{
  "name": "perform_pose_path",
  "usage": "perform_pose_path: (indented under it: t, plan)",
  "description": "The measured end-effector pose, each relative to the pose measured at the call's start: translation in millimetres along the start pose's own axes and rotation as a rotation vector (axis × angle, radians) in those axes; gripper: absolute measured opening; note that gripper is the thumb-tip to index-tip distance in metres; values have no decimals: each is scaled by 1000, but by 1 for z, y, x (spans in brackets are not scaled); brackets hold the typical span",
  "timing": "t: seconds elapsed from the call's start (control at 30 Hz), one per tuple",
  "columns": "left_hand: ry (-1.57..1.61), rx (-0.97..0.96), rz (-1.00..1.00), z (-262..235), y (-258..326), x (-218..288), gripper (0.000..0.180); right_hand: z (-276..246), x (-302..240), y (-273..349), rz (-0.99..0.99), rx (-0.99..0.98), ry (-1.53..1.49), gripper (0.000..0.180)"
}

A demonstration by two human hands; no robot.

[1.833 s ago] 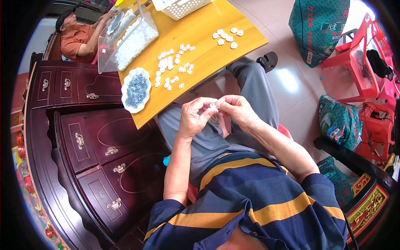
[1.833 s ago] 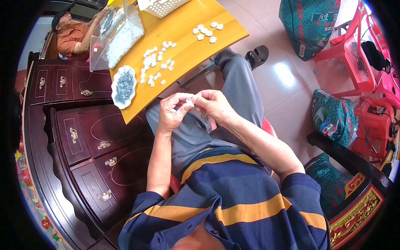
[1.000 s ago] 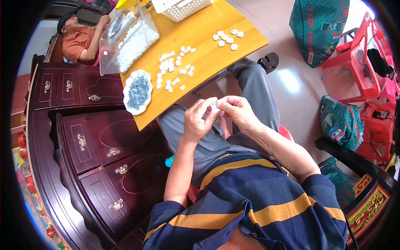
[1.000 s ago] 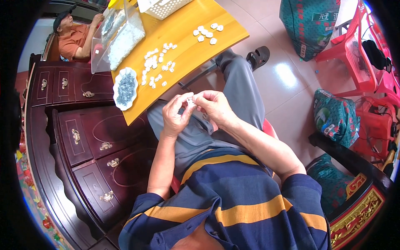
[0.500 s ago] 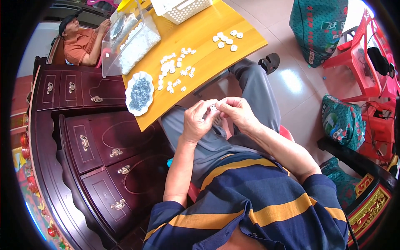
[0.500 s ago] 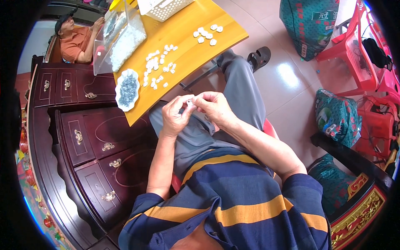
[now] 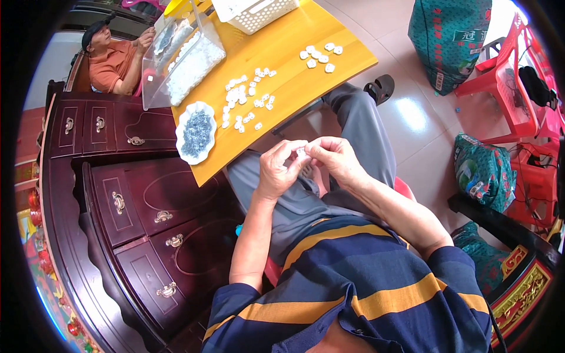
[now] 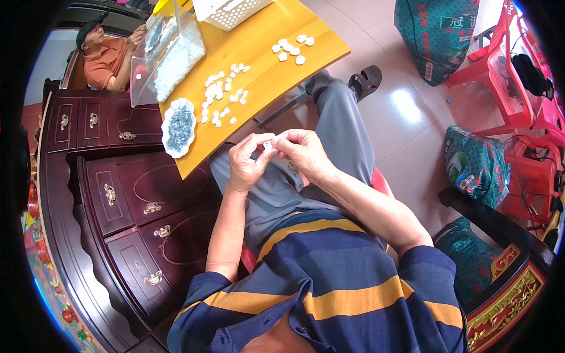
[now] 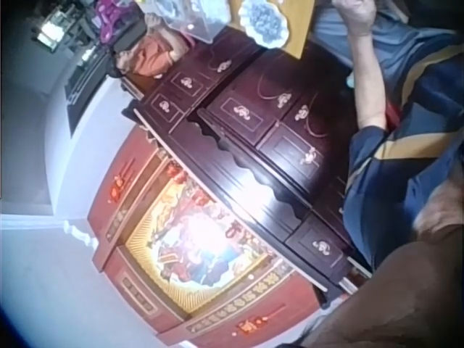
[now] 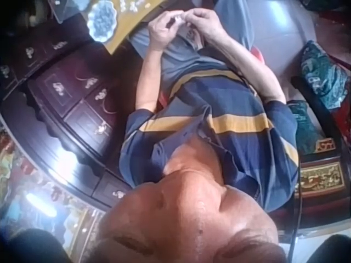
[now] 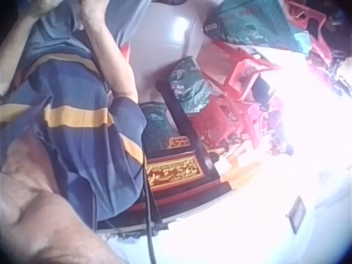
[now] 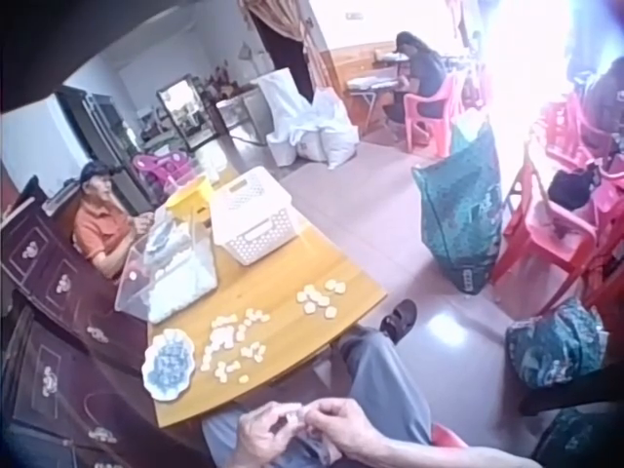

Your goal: The person assembles small plastic components by inserting metal pins into them by hand and sets the assembled pieces on the table.

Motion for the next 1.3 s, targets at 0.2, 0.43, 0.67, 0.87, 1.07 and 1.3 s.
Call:
perform_pose_path:
  t: [0.2,0.43,0.67,0.87,1.07,1.3]
  plan:
    - [33,-10,-31,0,-1,-1,28,-2,-4,-1,-5,-19,92,17]
    - [56,-2,-18,2,0,-4,25,-2,-6,3,-16,3,188,18]
    - [89,1,-62,1,-1,-6,24,-2,-5,-1,-34,-13,141,22]
    - [116,-1,-10,0,-1,-11,20,-2,-9,-3,-30,-29,191,17]
    - [111,-16,-22,-17,6,-18,31,8,-13,-4,-31,-101,214,15]
    - [-162,512,-182,-74,3,-76,14,1,-59,-52,-321,-81,792,20]
Point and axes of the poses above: each hand's wrist, its own y-axis away from the middle knuckle, its own z-axis out of the palm, x = y × z, the point moved 2 cm from there along -y, towards the middle knuckle, and after that the axes turned 11 degrees about -z, right-handed, at the moved point
